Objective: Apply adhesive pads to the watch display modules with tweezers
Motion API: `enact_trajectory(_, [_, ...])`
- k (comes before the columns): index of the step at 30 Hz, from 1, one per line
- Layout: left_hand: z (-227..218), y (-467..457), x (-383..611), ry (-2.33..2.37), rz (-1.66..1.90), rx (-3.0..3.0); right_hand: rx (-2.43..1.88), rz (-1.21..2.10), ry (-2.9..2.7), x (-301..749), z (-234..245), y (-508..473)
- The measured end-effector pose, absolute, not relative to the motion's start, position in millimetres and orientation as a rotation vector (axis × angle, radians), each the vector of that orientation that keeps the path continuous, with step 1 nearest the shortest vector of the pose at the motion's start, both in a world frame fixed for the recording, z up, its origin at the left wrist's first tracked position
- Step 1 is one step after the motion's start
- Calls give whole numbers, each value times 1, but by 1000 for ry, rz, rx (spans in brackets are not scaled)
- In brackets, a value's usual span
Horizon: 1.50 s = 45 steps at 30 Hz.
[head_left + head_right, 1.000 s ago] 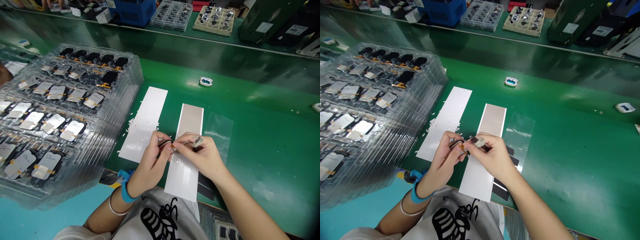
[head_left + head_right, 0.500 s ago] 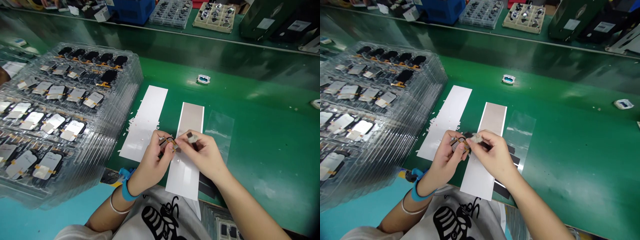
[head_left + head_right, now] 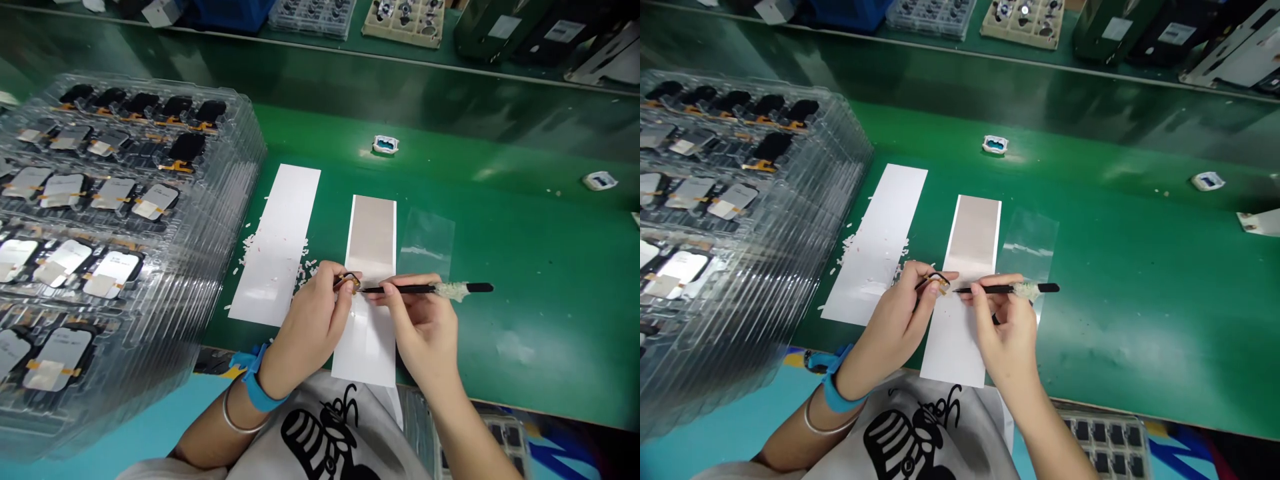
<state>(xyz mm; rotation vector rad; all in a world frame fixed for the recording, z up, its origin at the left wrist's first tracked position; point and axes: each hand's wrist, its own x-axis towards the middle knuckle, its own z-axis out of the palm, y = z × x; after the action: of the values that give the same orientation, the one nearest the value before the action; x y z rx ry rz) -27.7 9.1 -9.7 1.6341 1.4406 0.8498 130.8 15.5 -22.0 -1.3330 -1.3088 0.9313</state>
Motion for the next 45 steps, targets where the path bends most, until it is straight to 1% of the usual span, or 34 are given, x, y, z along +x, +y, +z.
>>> enact_trajectory(7, [-8, 11, -27, 1517, 797, 1681, -1304, 1082, -1127, 125, -18, 16])
enact_trajectory(12, [-8, 10, -27, 1533, 810, 1670, -1298, 1037, -1088, 127, -23, 12])
enact_trajectory(17, [-10, 9, -25, 1586, 841, 1722, -1301, 1044, -1290, 131, -26, 27])
enact_trajectory(21, [-10, 9, -25, 1638, 863, 1784, -1264, 921, -1416, 133, -18, 35])
enact_trajectory(24, [-9, 9, -25, 1619, 874, 1791, -1304, 839, -1411, 133, -16, 28])
enact_trajectory(29, [-8, 11, -26, 1576, 827, 1748, -1380, 909, -1352, 129, -23, 17])
enact_trajectory(34, [-8, 11, -26, 1569, 796, 1719, -1311, 949, -1261, 127, -23, 19])
enact_trajectory(38, [-8, 11, -28, 1562, 844, 1614, -1247, 946, -1149, 131, -17, 17])
enact_trajectory(40, [-7, 11, -29, 1516, 926, 1490, -1174, 947, -1024, 131, -13, 15])
enact_trajectory(43, [-2, 10, -27, 1354, 1081, 1215, -1069, 929, -895, 125, -5, 11])
enact_trajectory(45, [2, 9, -23, 1187, 1120, 1040, -1031, 887, -887, 116, 0, 9])
